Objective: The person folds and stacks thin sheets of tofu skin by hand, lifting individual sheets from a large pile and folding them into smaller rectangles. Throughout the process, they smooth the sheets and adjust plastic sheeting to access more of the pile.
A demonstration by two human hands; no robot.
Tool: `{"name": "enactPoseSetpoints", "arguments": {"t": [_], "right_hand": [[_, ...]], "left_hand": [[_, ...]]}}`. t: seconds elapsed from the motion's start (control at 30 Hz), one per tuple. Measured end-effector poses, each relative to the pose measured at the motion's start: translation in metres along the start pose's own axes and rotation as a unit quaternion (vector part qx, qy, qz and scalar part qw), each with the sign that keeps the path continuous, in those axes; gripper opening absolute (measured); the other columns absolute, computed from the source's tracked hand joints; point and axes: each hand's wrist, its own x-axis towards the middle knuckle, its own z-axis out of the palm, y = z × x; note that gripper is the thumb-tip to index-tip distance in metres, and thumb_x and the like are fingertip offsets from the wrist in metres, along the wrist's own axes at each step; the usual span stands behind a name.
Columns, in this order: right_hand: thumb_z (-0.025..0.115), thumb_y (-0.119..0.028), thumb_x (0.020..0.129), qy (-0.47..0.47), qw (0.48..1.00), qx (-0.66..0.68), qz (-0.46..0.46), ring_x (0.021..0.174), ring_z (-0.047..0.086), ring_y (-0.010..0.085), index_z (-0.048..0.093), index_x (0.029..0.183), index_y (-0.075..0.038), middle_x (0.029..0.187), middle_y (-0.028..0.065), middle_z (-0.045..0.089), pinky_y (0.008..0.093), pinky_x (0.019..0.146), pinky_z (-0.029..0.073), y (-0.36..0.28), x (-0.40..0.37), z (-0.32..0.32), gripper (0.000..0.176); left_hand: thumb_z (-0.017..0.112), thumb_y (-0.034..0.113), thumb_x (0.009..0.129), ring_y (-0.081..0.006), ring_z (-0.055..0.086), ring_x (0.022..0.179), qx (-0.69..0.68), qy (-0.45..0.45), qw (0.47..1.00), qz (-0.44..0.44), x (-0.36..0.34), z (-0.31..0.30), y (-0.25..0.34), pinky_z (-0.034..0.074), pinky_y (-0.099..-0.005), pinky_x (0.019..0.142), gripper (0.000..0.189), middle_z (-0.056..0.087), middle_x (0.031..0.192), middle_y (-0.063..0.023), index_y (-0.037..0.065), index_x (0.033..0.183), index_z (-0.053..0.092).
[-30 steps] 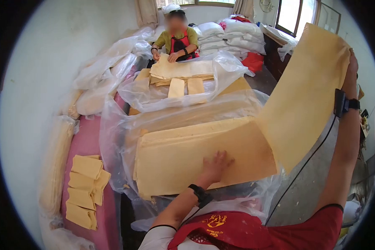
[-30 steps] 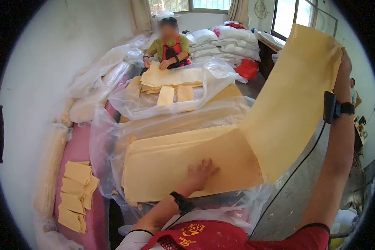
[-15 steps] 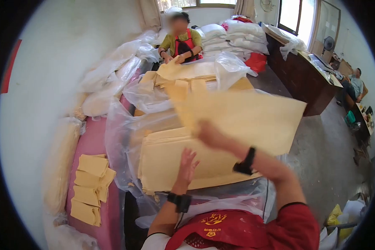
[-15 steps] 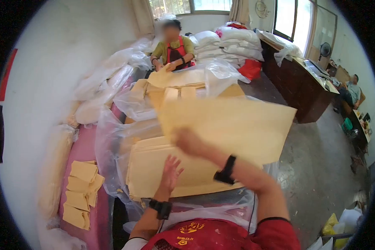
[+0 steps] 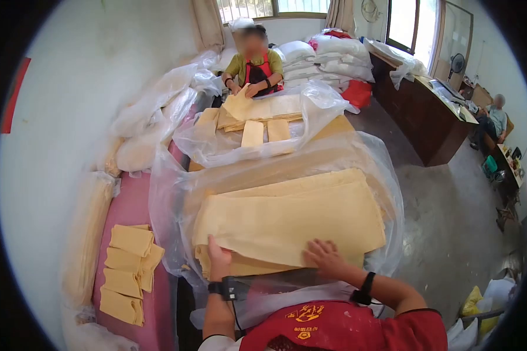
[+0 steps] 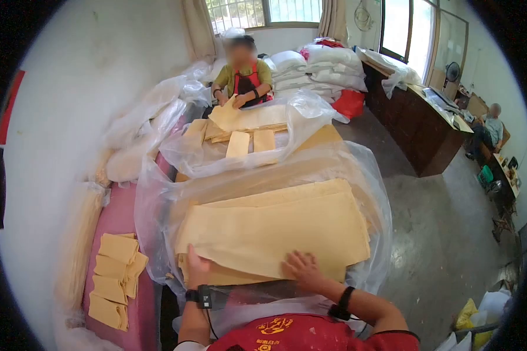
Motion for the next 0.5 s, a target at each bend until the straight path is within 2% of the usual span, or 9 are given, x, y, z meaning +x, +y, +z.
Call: {"name": "enactPoseSetpoints", "arguments": {"t": [0.07,0.1,0.23,0.27,0.3,0.37,0.4,0.47,0.5], "right_hand": [[0.064,-0.022,0.077,0.018,0.995,-0.067,0.073,0.138,0.033,0.0324,0.046,0.139,-0.020,0.147,0.0136,0.039,0.0555,0.109,0.025,0.013,-0.025,-0.006,0.064],[0.064,-0.022,0.077,0.018,0.995,-0.065,0.074,0.138,0.033,0.0324,0.046,0.139,-0.020,0.147,0.0136,0.039,0.0555,0.109,0.025,0.023,-0.037,-0.003,0.064],[0.060,-0.014,0.079,0.122,0.988,0.007,0.092,0.133,0.040,0.0325,0.060,0.121,-0.018,0.140,0.0126,0.047,0.0535,0.107,0.029,0.038,-0.048,0.008,0.043],[0.059,-0.012,0.079,0.140,0.986,0.007,0.094,0.131,0.043,0.0325,0.063,0.115,-0.017,0.136,0.0122,0.050,0.0527,0.106,0.030,0.038,-0.044,0.009,0.036],[0.059,-0.012,0.079,0.145,0.985,0.011,0.095,0.131,0.043,0.0325,0.063,0.115,-0.017,0.136,0.0122,0.050,0.0527,0.106,0.030,0.038,-0.040,0.010,0.036],[0.061,-0.015,0.079,0.157,0.980,0.032,0.118,0.128,0.045,0.0322,0.065,0.111,-0.020,0.132,0.0126,0.053,0.0516,0.103,0.033,0.044,-0.034,0.008,0.033],[0.061,-0.015,0.079,0.156,0.980,0.032,0.116,0.128,0.045,0.0322,0.065,0.111,-0.020,0.132,0.0126,0.053,0.0516,0.103,0.033,0.044,-0.032,0.006,0.033],[0.064,-0.017,0.078,0.186,0.971,0.046,0.143,0.126,0.047,0.0314,0.066,0.107,-0.019,0.129,0.0126,0.054,0.0508,0.101,0.035,0.043,-0.026,0.002,0.029],[0.064,-0.017,0.078,0.189,0.970,0.043,0.146,0.126,0.047,0.0314,0.066,0.107,-0.019,0.129,0.0126,0.054,0.0508,0.101,0.035,0.044,-0.026,0.004,0.029]], "left_hand": [[0.039,0.038,0.103,-0.0288,0.057,0.115,0.004,0.004,1.000,0.020,0.003,-0.005,0.038,0.048,-0.0443,0.097,0.047,0.059,0.126,-0.0113,0.002,0.132,0.047],[0.038,0.036,0.103,-0.0288,0.057,0.116,0.007,0.012,0.999,0.040,0.002,-0.008,0.053,0.048,-0.0441,0.097,0.046,0.059,0.127,-0.0116,0.002,0.133,0.046],[0.038,0.034,0.103,-0.0299,0.058,0.115,0.095,0.014,0.994,0.047,-0.009,-0.014,0.087,0.046,-0.0440,0.098,0.046,0.059,0.127,-0.0124,0.002,0.136,0.044],[0.040,0.030,0.102,-0.0304,0.053,0.121,0.312,-0.021,0.948,0.061,-0.008,-0.013,0.076,0.042,-0.0440,0.103,0.046,0.055,0.132,-0.0133,0.002,0.139,0.042],[0.043,0.026,0.101,-0.0308,0.049,0.127,0.514,-0.055,0.853,0.070,-0.010,-0.008,0.062,0.037,-0.0440,0.108,0.047,0.052,0.137,-0.0143,0.002,0.141,0.039],[0.048,0.016,0.093,-0.0315,0.033,0.139,0.535,-0.308,0.748,0.245,-0.077,0.076,0.028,0.024,-0.0426,0.115,0.054,0.040,0.147,-0.0153,0.000,0.144,0.037],[0.050,0.010,0.084,-0.0323,0.021,0.145,0.641,-0.412,0.586,0.274,-0.078,0.082,0.003,0.018,-0.0445,0.116,0.063,0.029,0.154,-0.0152,0.005,0.146,0.037],[0.052,0.007,0.080,-0.0340,0.024,0.143,0.704,-0.439,0.486,0.274,-0.109,0.095,-0.042,0.021,-0.0499,0.114,0.066,0.032,0.152,-0.0152,0.013,0.145,0.040],[0.052,0.007,0.080,-0.0340,0.024,0.143,0.702,-0.442,0.485,0.277,-0.114,0.094,-0.059,0.021,-0.0499,0.114,0.066,0.032,0.152,-0.0152,0.013,0.145,0.040]]}}
